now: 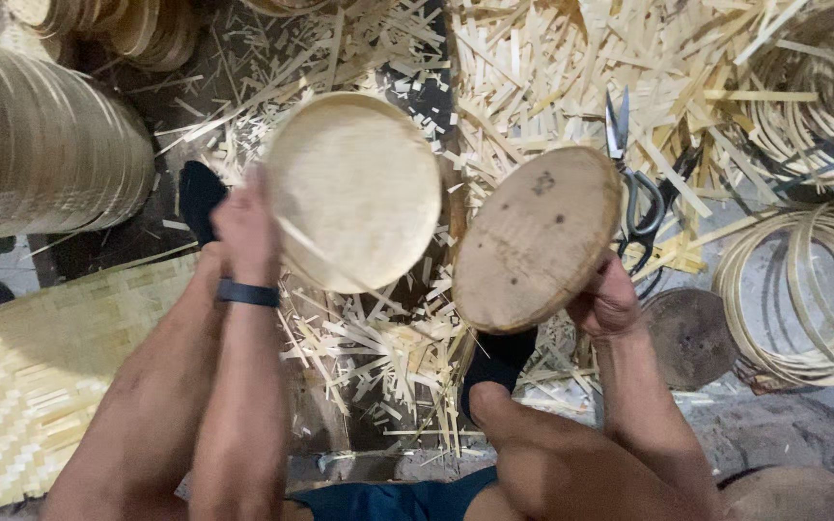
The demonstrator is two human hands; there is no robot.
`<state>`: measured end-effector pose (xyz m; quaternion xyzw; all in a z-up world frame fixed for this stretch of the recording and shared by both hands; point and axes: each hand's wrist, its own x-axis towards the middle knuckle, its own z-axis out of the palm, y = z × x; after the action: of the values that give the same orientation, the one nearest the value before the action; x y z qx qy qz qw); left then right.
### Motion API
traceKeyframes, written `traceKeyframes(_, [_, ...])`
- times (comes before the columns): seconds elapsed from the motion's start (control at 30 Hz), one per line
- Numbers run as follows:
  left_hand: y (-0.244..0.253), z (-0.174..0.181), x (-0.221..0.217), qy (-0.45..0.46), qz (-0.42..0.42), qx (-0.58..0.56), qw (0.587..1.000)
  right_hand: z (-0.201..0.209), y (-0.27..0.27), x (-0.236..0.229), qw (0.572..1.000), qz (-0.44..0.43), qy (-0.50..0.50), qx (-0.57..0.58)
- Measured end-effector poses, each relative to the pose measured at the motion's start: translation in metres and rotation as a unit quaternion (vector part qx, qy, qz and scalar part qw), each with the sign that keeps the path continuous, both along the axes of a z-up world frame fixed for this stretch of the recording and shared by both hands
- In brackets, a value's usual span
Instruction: The person places a circular bamboo rim onto a woven bamboo mat, weaves the mat strips around the rim, and trims the excess strips using shears.
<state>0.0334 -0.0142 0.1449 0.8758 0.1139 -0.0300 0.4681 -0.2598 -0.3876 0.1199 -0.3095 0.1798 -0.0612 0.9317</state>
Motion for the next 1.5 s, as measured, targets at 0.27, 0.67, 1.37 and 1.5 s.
traceKeyframes(0.27, [0.039, 0.049, 0.029, 0.083, 0.039, -0.257, 0.962, -0.083, 0.068, 0.065, 0.986, 0.101, 0.066, 0.114])
traceKeyframes(0.67, [-0.008, -0.108, 0.033, 0.153, -0.125, -0.240, 0.951, -0.070, 0.085, 0.034, 0.937, 0.136, 0.249, -0.205])
traceKeyframes(1.37, [-0.163, -0.038, -0.174, -0.179, -0.452, 0.226, 0.844, -0.036, 0.081, 0.005, 0.722, 0.041, 0.238, -0.649])
traceKeyframes(1.5, [-0.118, -0.056, -0.180, -0.143, -0.508, 0.289, 0.799, -0.047, 0.113, 0.001, 0.620, 0.008, 0.089, -0.779])
